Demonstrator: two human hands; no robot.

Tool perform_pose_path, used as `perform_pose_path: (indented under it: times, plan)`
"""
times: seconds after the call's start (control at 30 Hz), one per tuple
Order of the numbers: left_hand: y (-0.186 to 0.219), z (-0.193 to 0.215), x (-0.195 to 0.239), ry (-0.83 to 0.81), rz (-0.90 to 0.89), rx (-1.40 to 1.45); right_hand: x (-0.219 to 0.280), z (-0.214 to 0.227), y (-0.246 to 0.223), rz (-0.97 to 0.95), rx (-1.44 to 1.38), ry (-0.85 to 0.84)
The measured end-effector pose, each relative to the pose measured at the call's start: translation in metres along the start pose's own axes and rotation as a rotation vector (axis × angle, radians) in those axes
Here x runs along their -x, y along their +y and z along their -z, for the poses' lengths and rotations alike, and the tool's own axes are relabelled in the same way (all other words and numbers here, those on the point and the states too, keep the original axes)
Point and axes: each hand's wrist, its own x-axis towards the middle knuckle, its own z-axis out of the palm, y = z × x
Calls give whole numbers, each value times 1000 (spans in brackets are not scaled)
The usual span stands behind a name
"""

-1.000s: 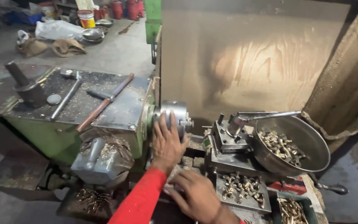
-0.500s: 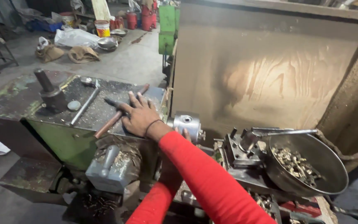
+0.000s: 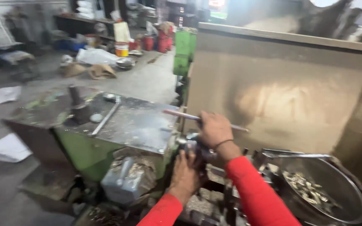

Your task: The person operates a metal lathe, repeatedly picking small metal parts from a container, inserting them into the chuck, tightening with a chuck key, and then removing them. The person places the processed parts into a tray on the right side of the machine.

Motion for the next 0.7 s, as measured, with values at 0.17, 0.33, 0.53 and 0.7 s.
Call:
perform_pose_path:
  times: [0.17, 0.33, 0.53, 0.7]
  plan:
    - [3, 73, -20, -150, -131, -196, 0, 3, -5, 85, 276, -238]
    - [-7, 153, -101, 180, -178, -285, 6, -15, 40, 113, 142, -200]
    - [17, 127, -95, -344, 155, -122, 16, -2, 47, 16, 117, -276]
    - [22, 129, -73, -184, 249, -215, 41, 10, 26, 243, 229, -258]
